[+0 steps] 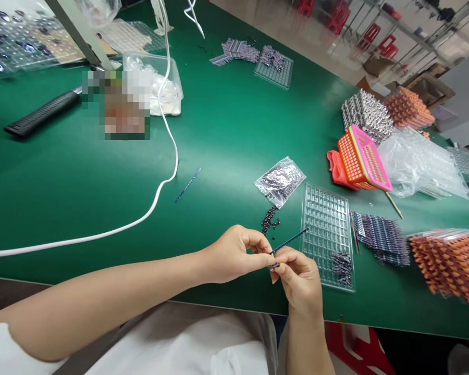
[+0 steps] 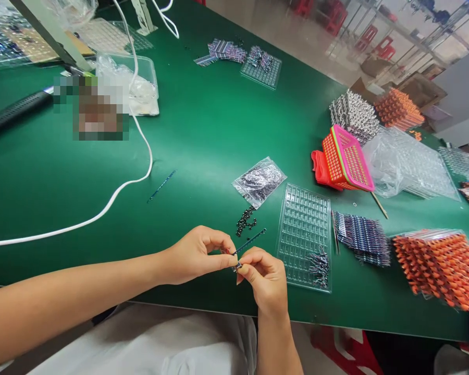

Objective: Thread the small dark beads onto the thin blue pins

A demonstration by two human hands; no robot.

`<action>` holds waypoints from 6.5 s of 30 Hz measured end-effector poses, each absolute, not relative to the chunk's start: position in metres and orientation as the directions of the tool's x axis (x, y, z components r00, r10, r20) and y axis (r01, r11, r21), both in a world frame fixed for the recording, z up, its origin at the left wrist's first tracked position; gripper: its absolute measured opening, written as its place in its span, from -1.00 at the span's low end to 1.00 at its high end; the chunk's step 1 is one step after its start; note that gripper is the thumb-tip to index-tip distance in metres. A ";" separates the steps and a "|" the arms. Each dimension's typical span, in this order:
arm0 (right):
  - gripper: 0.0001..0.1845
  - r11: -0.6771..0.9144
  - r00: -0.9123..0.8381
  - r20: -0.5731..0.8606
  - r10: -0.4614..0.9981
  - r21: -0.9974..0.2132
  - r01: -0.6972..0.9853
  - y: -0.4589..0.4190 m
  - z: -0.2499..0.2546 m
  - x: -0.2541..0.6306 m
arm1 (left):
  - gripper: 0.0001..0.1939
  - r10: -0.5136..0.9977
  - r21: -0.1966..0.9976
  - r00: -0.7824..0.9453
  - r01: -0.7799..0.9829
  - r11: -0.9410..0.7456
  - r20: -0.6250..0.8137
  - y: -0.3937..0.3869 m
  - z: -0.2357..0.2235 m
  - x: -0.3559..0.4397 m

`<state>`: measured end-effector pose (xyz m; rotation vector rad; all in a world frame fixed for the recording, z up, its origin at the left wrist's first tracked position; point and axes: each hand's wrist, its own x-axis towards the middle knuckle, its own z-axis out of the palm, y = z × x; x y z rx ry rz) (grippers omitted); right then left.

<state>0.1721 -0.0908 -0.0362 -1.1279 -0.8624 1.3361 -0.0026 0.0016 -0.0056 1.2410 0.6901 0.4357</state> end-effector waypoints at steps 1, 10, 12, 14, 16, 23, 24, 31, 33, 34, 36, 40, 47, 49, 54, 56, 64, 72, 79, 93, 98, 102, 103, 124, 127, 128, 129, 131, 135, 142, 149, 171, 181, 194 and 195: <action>-0.97 -0.102 0.084 -0.131 0.988 -0.952 -0.290 -0.091 -0.036 0.172 | -0.84 0.645 0.958 0.726 0.065 0.280 -0.238 0.002 -0.005 -0.003; -0.97 -0.132 0.055 -0.157 0.986 -0.941 -0.313 -0.091 -0.035 0.173 | -0.83 0.630 0.965 0.744 0.073 0.253 -0.222 0.004 -0.003 -0.003; -0.96 -0.136 0.048 -0.159 0.986 -0.937 -0.322 -0.090 -0.035 0.173 | -0.82 0.631 0.961 0.744 0.054 0.271 -0.220 0.003 -0.003 -0.003; -0.96 -0.136 0.046 -0.159 0.986 -0.936 -0.325 -0.090 -0.036 0.173 | -0.83 0.633 0.960 0.744 0.039 0.278 -0.214 0.002 -0.004 -0.003; -0.96 -0.137 0.044 -0.159 0.986 -0.937 -0.321 -0.090 -0.036 0.173 | -0.84 0.637 0.963 0.743 0.040 0.266 -0.207 0.002 -0.004 -0.003; -0.94 -0.176 0.042 -0.194 0.980 -0.947 -0.269 -0.091 -0.039 0.177 | -0.83 0.692 0.976 0.688 0.129 0.177 -0.217 0.003 -0.004 -0.002; -0.93 -0.179 0.051 -0.197 0.979 -0.951 -0.251 -0.091 -0.040 0.178 | -0.83 0.702 0.976 0.679 0.144 0.160 -0.215 0.003 -0.003 -0.002; -0.93 -0.112 0.174 -0.111 0.978 -0.994 -0.004 -0.094 -0.034 0.179 | -0.83 0.713 0.977 0.668 0.140 0.163 -0.215 0.003 -0.003 -0.001; -0.93 -0.098 0.207 -0.085 0.975 -0.994 0.052 -0.096 -0.030 0.177 | -0.79 0.686 0.960 0.680 0.097 0.264 -0.258 0.002 -0.006 0.000; -0.92 -0.094 0.217 -0.077 0.973 -0.993 0.067 -0.097 -0.028 0.176 | -0.77 0.674 0.945 0.683 0.075 0.320 -0.282 0.002 -0.007 0.001; -0.91 -0.091 0.230 -0.071 0.971 -0.993 0.078 -0.099 -0.025 0.172 | -0.78 0.657 0.915 0.682 0.042 0.402 -0.320 0.001 -0.010 0.002; -0.89 -0.119 0.270 -0.099 0.958 -0.991 0.060 -0.103 -0.022 0.166 | -0.84 0.658 0.931 0.685 0.082 0.356 -0.312 0.000 -0.011 0.003; -0.82 -0.150 0.138 -0.169 0.976 -0.979 -0.135 -0.117 -0.018 0.170 | -0.87 0.486 0.962 0.833 0.188 0.199 -0.264 0.002 0.000 -0.004; -0.80 -0.160 0.125 -0.174 0.977 -0.981 -0.114 -0.123 -0.015 0.169 | -0.88 0.414 0.953 0.864 0.214 0.213 -0.286 0.000 -0.001 -0.005; -0.84 -0.108 0.161 -0.067 0.985 -0.961 0.256 -0.137 -0.005 0.174 | -0.88 0.343 0.909 0.866 0.249 0.336 -0.364 -0.006 -0.007 -0.001; -0.85 -0.085 0.223 0.026 0.974 -0.878 0.472 -0.143 -0.003 0.195 | -0.86 0.399 0.903 0.835 0.241 0.356 -0.380 -0.006 -0.008 0.001; -0.73 -0.284 0.394 0.289 0.873 -0.354 0.891 -0.155 -0.021 0.337 | -0.79 0.663 0.913 0.664 0.073 0.402 -0.345 0.011 -0.013 0.002; -0.75 -0.084 0.200 0.446 0.873 -0.267 0.960 -0.126 -0.027 0.270 | -0.75 0.738 0.898 0.575 -0.013 0.439 -0.353 0.021 -0.018 0.004; -0.82 0.088 -0.031 0.146 0.989 -0.398 0.913 -0.075 -0.028 0.186 | -0.77 0.758 0.902 0.558 -0.040 0.430 -0.337 0.023 -0.020 0.003; -0.82 0.067 -0.033 0.107 0.994 -0.336 0.939 -0.064 -0.034 0.181 | -0.82 0.743 0.886 0.583 -0.079 0.456 -0.330 0.022 -0.019 0.002; -0.84 0.036 0.004 0.124 0.992 -0.318 0.947 -0.064 -0.039 0.181 | -0.80 0.742 0.893 0.582 -0.060 0.446 -0.332 0.022 -0.020 0.002; -0.83 0.031 0.007 0.105 0.994 -0.360 0.932 -0.065 -0.038 0.180 | -0.81 0.739 0.893 0.584 -0.053 0.447 -0.335 0.022 -0.020 0.003; -0.83 0.030 0.006 0.094 0.996 -0.377 0.926 -0.065 -0.037 0.180 | -0.82 0.738 0.892 0.585 -0.053 0.448 -0.336 0.022 -0.020 0.003; -0.86 0.025 0.130 0.225 0.966 -0.577 0.817 -0.094 -0.034 0.183 | -0.80 0.706 0.866 0.578 0.001 0.500 -0.408 0.026 -0.019 0.002; -0.84 0.065 0.100 0.283 0.954 -0.519 0.852 -0.094 -0.039 0.182 | -0.80 0.706 0.863 0.570 0.010 0.505 -0.420 0.027 -0.020 0.002; -0.84 0.072 0.093 0.301 0.949 -0.494 0.866 -0.094 -0.040 0.182 | -0.81 0.706 0.861 0.566 0.013 0.508 -0.425 0.027 -0.021 0.002; -0.84 0.078 0.084 0.315 0.945 -0.470 0.879 -0.093 -0.042 0.182 | -0.81 0.707 0.861 0.564 0.015 0.509 -0.427 0.027 -0.021 0.002; -0.83 0.101 0.057 0.341 0.938 -0.428 0.898 -0.092 -0.043 0.182 | -0.82 0.707 0.861 0.562 0.017 0.508 -0.428 0.027 -0.021 0.001; -0.77 0.162 -0.016 0.386 0.922 -0.350 0.922 -0.091 -0.043 0.181 | -0.83 0.706 0.861 0.565 0.017 0.508 -0.428 0.027 -0.020 0.001; -0.76 0.221 -0.145 0.341 0.929 -0.196 0.955 -0.089 -0.039 0.175 | -0.84 0.712 0.860 0.559 0.004 0.511 -0.425 0.028 -0.021 0.002; -0.83 0.217 -0.151 0.243 0.958 -0.275 0.937 -0.077 -0.034 0.181 | -0.84 0.710 0.869 0.573 0.011 0.494 -0.410 0.026 -0.019 0.001; -0.93 0.138 0.434 0.370 0.822 -0.867 0.479 -0.089 -0.032 0.156 | -0.92 0.670 0.965 0.737 -0.107 0.240 -0.085 -0.007 0.002 -0.006; -0.81 0.166 0.349 0.618 0.704 -0.622 0.765 -0.092 -0.035 0.153 | -0.93 0.675 0.942 0.732 -0.152 0.300 -0.097 -0.012 -0.001 -0.005; -0.76 0.172 0.304 0.654 0.693 -0.559 0.811 -0.094 -0.038 0.153 | -0.90 0.680 0.933 0.721 -0.144 0.330 -0.129 -0.008 0.000 -0.003; -0.75 0.176 0.295 0.656 0.695 -0.553 0.814 -0.094 -0.038 0.154 | -0.90 0.680 0.934 0.722 -0.140 0.329 -0.131 -0.007 0.000 -0.003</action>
